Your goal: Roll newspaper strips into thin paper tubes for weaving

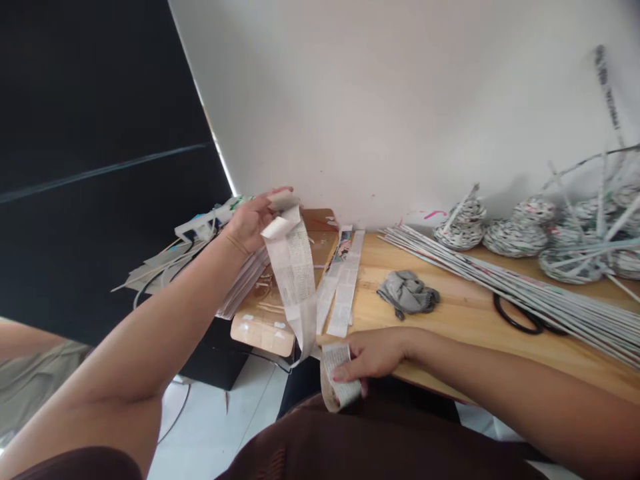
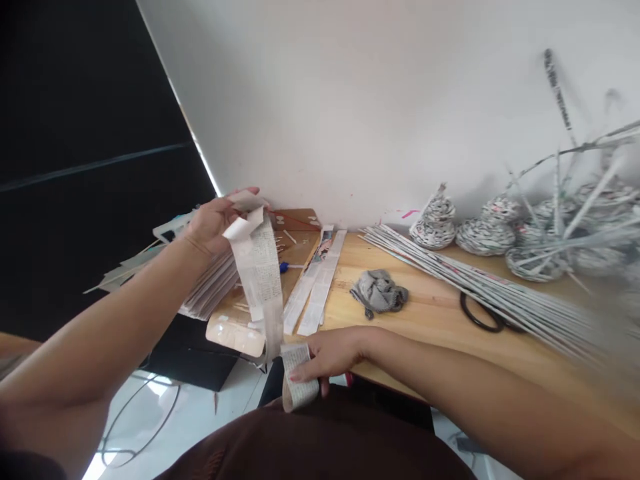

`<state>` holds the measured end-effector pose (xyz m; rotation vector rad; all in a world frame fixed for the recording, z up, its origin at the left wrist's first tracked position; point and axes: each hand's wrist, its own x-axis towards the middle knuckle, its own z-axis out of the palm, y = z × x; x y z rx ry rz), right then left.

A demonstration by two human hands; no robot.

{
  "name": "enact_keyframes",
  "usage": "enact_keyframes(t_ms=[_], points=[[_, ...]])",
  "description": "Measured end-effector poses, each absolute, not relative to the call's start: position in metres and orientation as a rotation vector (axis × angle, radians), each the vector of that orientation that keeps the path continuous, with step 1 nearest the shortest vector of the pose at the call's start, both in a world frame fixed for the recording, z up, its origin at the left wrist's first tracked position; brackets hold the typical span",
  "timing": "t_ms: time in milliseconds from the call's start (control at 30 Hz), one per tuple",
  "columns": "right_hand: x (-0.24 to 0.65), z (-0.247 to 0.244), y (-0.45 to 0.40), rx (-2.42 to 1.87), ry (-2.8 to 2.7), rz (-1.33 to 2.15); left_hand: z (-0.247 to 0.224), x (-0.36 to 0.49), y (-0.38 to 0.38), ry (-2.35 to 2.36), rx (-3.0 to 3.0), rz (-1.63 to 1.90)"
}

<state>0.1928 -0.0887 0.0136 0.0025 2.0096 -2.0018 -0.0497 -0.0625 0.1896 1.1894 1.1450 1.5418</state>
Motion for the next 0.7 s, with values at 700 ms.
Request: enact_keyframes(t_ms=[700], points=[[0.185,0.002,-0.085,0.098,1.742,-2.238,0.102,-0.008,0.052,1.320,1.320,1.192]])
